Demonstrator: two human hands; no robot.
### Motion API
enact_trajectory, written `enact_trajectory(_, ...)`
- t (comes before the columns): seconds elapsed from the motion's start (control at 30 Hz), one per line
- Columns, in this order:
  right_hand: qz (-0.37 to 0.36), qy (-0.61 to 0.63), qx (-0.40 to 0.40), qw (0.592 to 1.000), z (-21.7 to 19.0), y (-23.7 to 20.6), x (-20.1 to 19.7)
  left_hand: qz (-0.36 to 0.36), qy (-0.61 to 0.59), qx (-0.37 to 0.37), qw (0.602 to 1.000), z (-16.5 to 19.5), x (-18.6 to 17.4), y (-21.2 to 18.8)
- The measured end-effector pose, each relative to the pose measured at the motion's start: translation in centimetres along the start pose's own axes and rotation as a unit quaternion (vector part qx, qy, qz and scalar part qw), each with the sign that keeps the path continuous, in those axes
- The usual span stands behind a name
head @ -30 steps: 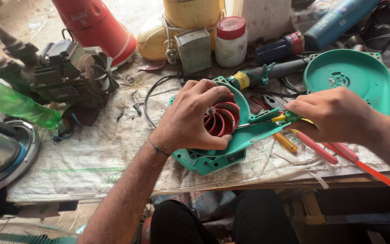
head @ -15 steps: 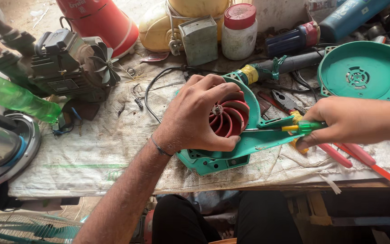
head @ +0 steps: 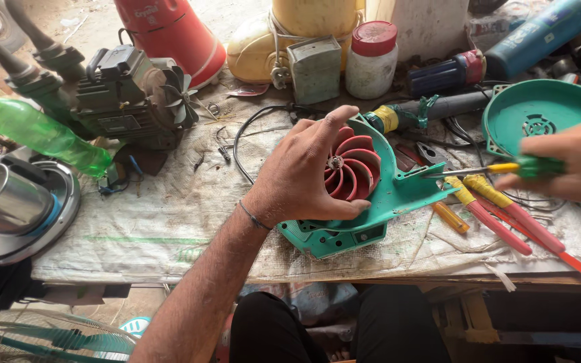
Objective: The person disassembles a green handheld leaf blower by removing the red fan from the housing. They use pliers to grip the fan, a hammer to tap it loose, and a screwdriver to remove a retaining screw. The fan and housing are separated and placed on the workbench.
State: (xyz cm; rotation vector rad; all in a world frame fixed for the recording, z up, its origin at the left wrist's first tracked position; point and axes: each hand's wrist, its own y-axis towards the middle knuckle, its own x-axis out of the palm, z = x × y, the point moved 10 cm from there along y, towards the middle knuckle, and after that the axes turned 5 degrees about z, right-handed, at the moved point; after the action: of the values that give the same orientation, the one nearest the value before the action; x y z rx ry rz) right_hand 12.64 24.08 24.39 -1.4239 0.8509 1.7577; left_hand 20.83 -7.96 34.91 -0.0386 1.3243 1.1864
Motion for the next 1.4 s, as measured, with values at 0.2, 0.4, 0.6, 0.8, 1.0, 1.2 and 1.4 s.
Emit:
enact_trajectory(0.2,0.122,0.209,0.095,0.966,4.0,-4.7,2.1,0.103,-0.083,0.012,0.991,0.4,-1.9,-0.7)
enact_trajectory(0.4,0.220,0.287,0.158,0.919,-4.2,-5.9,-5.0,0.236,0.053,-0.054,0.969,0.4,-3.7,-1.8)
enact_trajectory(0.6,0.292,0.318,0.216,0.876,-11.4,-6.3,-10.6,0.204,-0.052,-0.115,0.971,0.4,-3.4,-2.1)
enact_trajectory(0.8,0.336,0.363,0.253,0.831,-15.0,-5.9,-10.2,0.308,-0.053,-0.094,0.945,4.0,-4.3,-4.5)
enact_trajectory(1.0,0.346,0.418,0.179,0.821,-18.6,-2.6,-11.9,0.326,0.075,-0.146,0.931,5.0,-3.8,-5.4)
enact_trajectory(1.2,0.390,0.373,0.160,0.826,-19.4,-1.0,-14.0,0.310,0.045,-0.153,0.937,3.6,-3.9,-5.2)
enact_trajectory(1.4,0.354,0.505,0.207,0.760,-18.1,-1.5,-11.1,0.286,0.045,-0.162,0.943,4.0,-2.7,-5.1)
